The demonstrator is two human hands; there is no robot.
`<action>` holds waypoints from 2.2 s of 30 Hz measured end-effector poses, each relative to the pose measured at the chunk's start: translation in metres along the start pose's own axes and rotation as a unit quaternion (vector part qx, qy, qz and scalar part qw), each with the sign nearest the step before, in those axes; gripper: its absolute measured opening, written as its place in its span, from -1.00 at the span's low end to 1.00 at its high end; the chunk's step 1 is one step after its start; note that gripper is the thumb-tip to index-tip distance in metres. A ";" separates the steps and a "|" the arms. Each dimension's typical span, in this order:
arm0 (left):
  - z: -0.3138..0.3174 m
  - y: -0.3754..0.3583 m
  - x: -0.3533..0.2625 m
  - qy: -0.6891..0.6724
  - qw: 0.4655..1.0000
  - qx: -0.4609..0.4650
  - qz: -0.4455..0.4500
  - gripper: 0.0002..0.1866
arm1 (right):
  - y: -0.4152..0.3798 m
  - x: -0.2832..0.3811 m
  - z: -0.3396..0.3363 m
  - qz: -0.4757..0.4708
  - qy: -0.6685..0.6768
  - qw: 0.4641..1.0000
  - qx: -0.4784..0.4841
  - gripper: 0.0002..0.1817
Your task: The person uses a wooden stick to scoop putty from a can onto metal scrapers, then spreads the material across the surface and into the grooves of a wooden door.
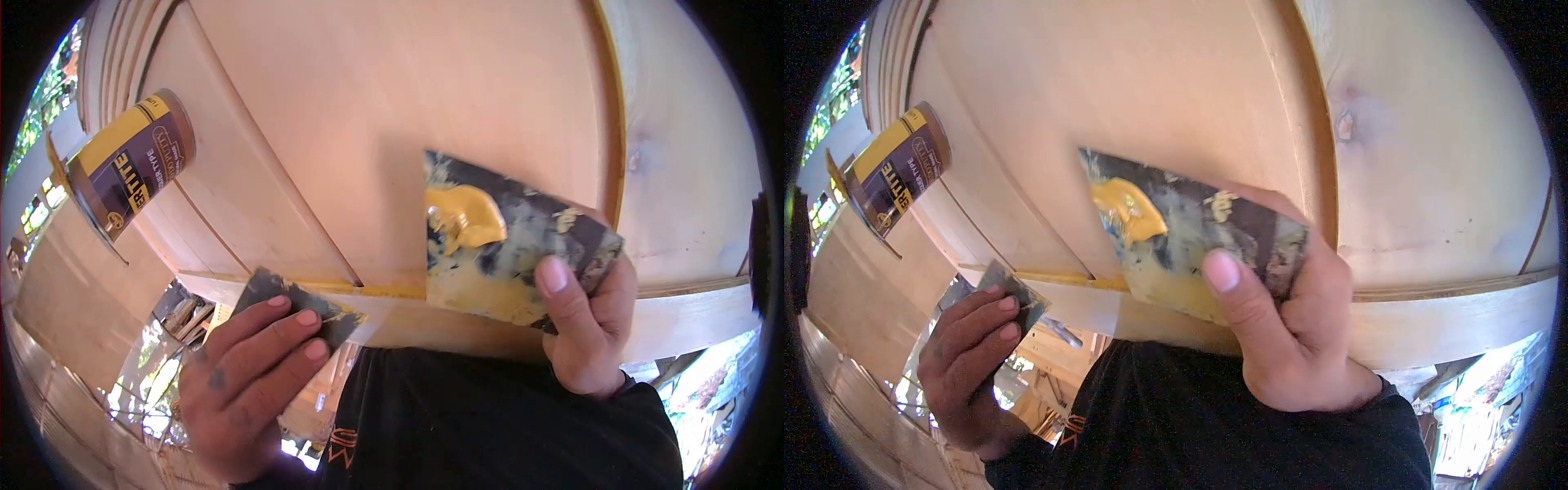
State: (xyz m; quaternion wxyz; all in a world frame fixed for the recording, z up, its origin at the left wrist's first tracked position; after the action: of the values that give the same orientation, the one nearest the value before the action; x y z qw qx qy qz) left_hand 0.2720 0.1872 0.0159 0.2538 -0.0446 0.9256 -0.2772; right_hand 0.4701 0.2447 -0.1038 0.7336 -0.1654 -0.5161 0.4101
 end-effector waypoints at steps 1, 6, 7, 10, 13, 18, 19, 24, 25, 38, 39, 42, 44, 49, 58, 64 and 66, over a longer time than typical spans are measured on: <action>0.003 -0.002 -0.007 0.030 0.997 -0.066 0.018 -0.69 | 0.000 0.000 0.002 0.016 -0.008 1.000 0.022 -0.65; 0.017 0.002 -0.019 0.147 0.986 -0.026 0.074 -0.80 | -0.001 -0.003 0.008 0.026 -0.009 0.995 0.097 -0.68; 0.020 0.002 -0.021 0.154 0.984 -0.032 0.078 -0.79 | -0.002 -0.002 0.009 0.028 -0.005 0.994 0.102 -0.69; 0.024 0.004 -0.025 0.173 0.979 -0.051 0.091 -0.77 | -0.007 0.000 0.012 0.045 -0.009 0.993 0.106 -0.70; 0.028 0.002 -0.023 0.187 0.976 -0.060 0.092 -0.76 | -0.008 -0.002 0.016 0.029 0.001 0.991 0.127 -0.70; 0.033 0.002 -0.021 0.159 0.986 -0.021 0.055 -0.70 | -0.009 -0.011 0.013 0.024 -0.065 0.987 0.148 -0.69; 0.035 0.000 -0.019 0.105 0.994 -0.014 0.037 -0.69 | -0.010 -0.012 0.012 0.027 -0.076 0.986 0.144 -0.68; 0.033 -0.015 -0.001 -0.092 0.993 -0.035 -0.058 -0.62 | -0.010 -0.010 0.011 -0.049 -0.056 0.996 0.042 -0.71; 0.035 -0.014 -0.002 -0.072 0.995 -0.025 -0.068 -0.61 | -0.010 -0.010 0.009 -0.063 -0.054 0.996 0.012 -0.72; 0.072 -0.002 -0.008 -0.007 0.996 0.083 -0.032 -0.46 | -0.017 0.001 -0.006 -0.074 -0.018 0.989 -0.127 -0.70; 0.073 -0.001 -0.009 0.000 0.996 0.088 -0.031 -0.47 | -0.017 0.001 -0.006 -0.076 -0.012 0.989 -0.123 -0.70; 0.070 0.007 -0.014 -0.056 0.992 0.087 -0.076 -0.47 | -0.011 -0.001 0.000 -0.126 0.021 0.985 -0.111 -0.70; 0.064 0.015 -0.012 -0.067 0.987 0.119 -0.084 -0.49 | -0.010 -0.005 -0.001 -0.145 0.025 0.983 -0.111 -0.69; 0.056 0.026 -0.002 -0.072 0.978 0.183 -0.069 -0.55 | -0.009 -0.005 -0.008 -0.146 0.027 0.983 -0.109 -0.65; 0.009 0.037 0.010 -0.140 0.972 0.180 -0.057 -0.66 | -0.007 0.001 -0.007 -0.111 0.026 0.981 -0.155 -0.65; 0.036 0.026 -0.013 0.147 0.971 0.157 0.108 -0.72 | -0.016 0.001 -0.008 -0.089 0.024 0.975 -0.201 -0.62; 0.047 0.021 -0.016 0.190 0.962 0.126 0.152 -0.75 | -0.019 0.002 -0.009 -0.081 0.023 0.971 -0.222 -0.60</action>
State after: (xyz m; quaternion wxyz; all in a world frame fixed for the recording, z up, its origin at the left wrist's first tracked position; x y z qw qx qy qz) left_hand 0.3107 0.1851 -0.0217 0.1163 0.1826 0.9102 -0.3529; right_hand 0.4866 0.2365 -0.0940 0.7208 -0.2913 -0.5890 0.2205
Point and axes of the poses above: each hand's wrist, its own y-axis towards the middle knuckle, its own z-axis out of the palm, x = y × z, the point moved 2 cm from there along y, towards the middle knuckle, and after that the axes turned 1 degree about x, right-handed, at the moved point
